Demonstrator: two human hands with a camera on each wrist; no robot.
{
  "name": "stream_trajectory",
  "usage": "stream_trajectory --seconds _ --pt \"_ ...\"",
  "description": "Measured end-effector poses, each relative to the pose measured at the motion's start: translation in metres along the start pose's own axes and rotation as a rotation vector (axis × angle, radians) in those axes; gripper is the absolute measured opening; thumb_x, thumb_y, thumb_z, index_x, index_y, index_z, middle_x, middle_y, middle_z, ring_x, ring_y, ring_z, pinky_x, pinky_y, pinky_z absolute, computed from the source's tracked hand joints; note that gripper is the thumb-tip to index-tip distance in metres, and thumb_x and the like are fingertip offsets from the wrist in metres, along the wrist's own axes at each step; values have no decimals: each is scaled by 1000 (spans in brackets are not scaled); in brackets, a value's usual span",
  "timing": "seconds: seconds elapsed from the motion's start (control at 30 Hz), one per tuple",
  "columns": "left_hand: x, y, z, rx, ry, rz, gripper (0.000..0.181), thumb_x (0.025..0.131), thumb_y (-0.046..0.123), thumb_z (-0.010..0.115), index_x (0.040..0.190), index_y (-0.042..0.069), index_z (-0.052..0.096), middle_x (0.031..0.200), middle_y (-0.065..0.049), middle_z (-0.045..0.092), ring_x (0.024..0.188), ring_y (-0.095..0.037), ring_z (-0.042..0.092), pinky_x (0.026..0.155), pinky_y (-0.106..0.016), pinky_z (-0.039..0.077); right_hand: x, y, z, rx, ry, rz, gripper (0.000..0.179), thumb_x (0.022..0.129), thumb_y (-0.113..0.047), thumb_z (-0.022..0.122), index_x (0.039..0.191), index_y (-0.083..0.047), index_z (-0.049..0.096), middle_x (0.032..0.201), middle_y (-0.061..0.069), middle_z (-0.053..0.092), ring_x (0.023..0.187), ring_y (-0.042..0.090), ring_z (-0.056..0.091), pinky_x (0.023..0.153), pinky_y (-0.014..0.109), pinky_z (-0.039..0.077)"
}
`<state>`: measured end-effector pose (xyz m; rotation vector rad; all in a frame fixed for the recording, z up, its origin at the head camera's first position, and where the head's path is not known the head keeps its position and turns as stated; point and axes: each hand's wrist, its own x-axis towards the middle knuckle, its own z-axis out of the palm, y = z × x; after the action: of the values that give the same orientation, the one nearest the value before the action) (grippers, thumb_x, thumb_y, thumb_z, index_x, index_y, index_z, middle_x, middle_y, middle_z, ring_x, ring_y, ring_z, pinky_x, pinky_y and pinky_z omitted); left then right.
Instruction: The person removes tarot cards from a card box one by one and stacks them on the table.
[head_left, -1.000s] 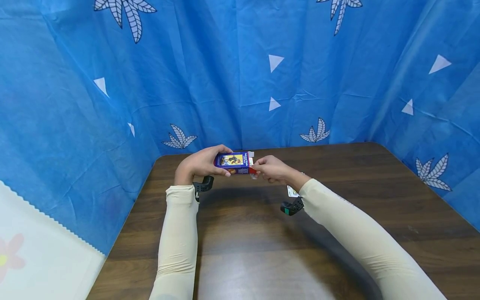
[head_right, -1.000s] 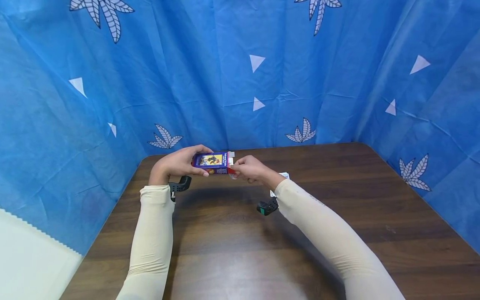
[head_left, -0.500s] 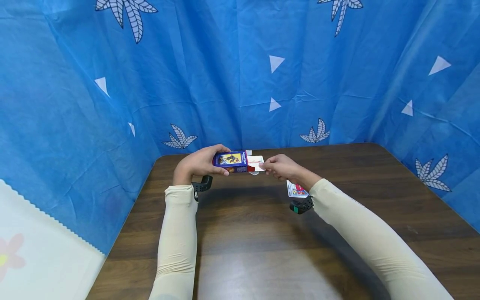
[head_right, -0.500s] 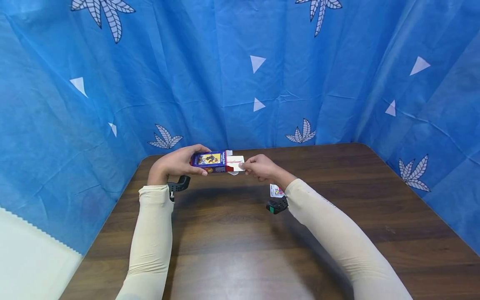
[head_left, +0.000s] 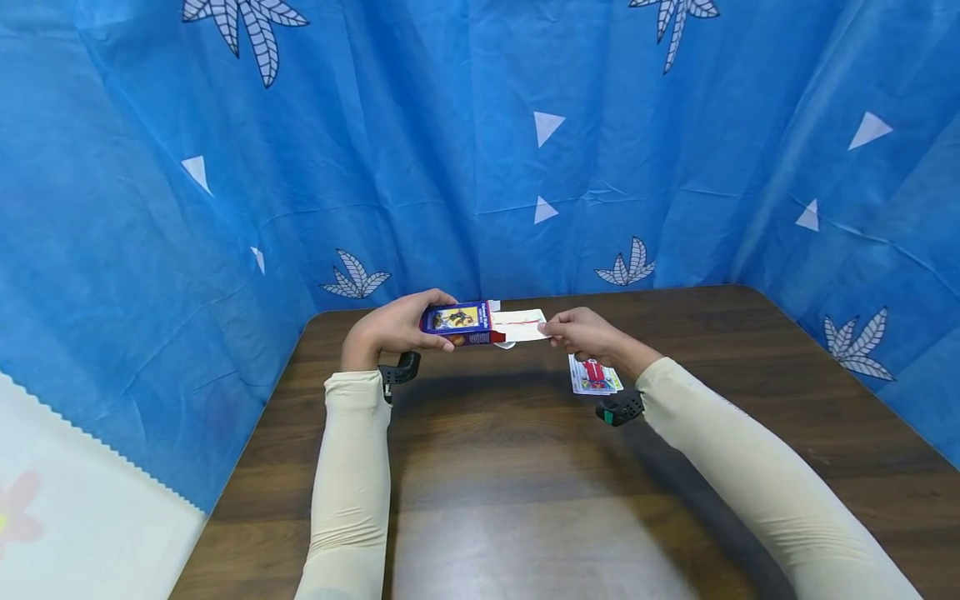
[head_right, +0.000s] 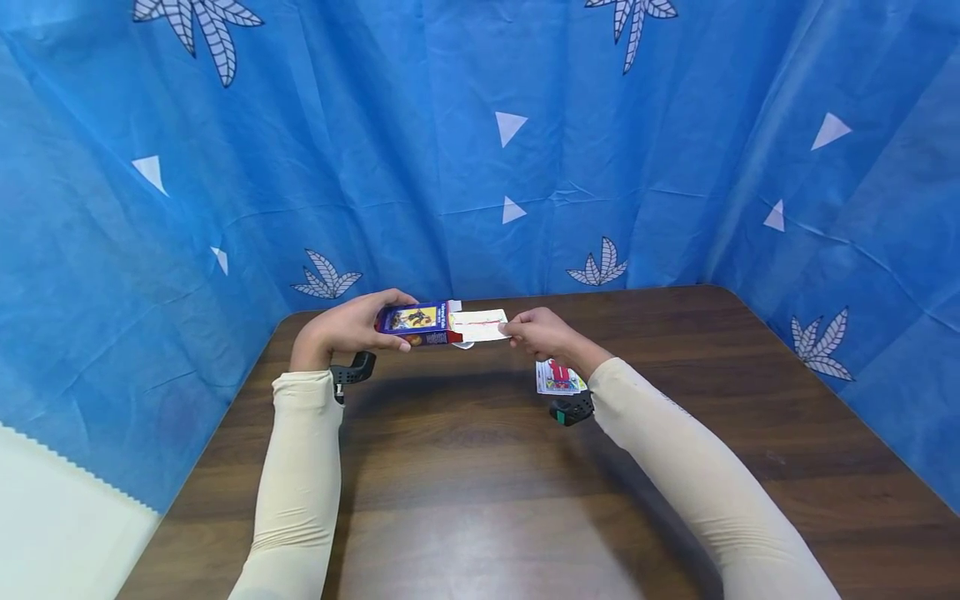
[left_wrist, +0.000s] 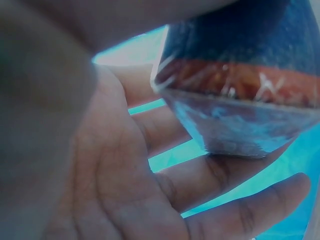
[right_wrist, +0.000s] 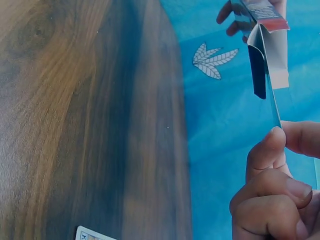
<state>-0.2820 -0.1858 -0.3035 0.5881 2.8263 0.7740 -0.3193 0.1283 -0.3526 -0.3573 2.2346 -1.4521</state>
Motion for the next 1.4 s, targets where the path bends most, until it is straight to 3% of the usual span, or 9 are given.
stream_trajectory --seconds 0.33,0.57,0.87,1.03,1.13,1.2,1.3,1.4 --pt "-1 -4 -1 -18 -2 8 75 71 45 76 132 19 41 127 -6 49 111 -25 48 95 -42 44 -3 0 -9 30 10 -3 28 91 -30 56 84 -3 55 67 1 52 41 5 27 37 20 21" --pt "-1 -3 -1 -14 2 -2 75 70 46 75 132 20 41 127 -6 49 112 -26 48 95 -43 44 -7 0 -19 105 15 -31 29 91 -35 56 87 -6 55 71 -3 54 41 5 26 37 19 21" --pt "-2 -1 -2 -16 13 -1 76 70 48 75 132 20 41 128 -7 49 112 -27 48 95 -44 45 -13 6 -44 94 83 -65 31 93 -36 53 106 -8 54 85 -5 64 45 5 32 40 21 24" --pt "-2 0 -2 -5 14 7 76 70 48 75 132 20 41 127 -6 49 111 -26 49 95 -43 44 -13 18 -59 85 139 -41 28 98 -26 43 116 -5 47 82 -3 54 50 6 33 42 21 26" --pt "-2 0 -1 -2 8 7 75 71 47 74 132 20 41 128 -6 49 112 -26 48 96 -44 44 -10 28 -67 -22 208 -21 33 99 -25 41 125 -6 47 84 1 49 53 9 34 44 22 28" --pt "-2 0 0 -1 5 5 74 72 46 74 132 20 40 128 -6 48 112 -26 48 97 -44 43 -7 36 -71 -179 274 -26 35 98 -27 44 125 -6 52 90 5 55 59 11 40 48 23 34" --pt "-1 0 1 -6 1 8 74 72 44 75 132 20 40 128 -6 48 113 -26 48 97 -44 43 -3 48 -75 -377 375 -17 34 94 -29 53 115 -4 62 100 12 63 72 17 51 59 27 42" --pt "-1 -1 3 -12 -1 12 74 71 45 75 132 20 41 128 -6 49 112 -25 48 96 -43 44 2 58 -75 -479 426 23 31 90 -31 58 104 -5 68 102 15 65 84 22 54 67 30 45"
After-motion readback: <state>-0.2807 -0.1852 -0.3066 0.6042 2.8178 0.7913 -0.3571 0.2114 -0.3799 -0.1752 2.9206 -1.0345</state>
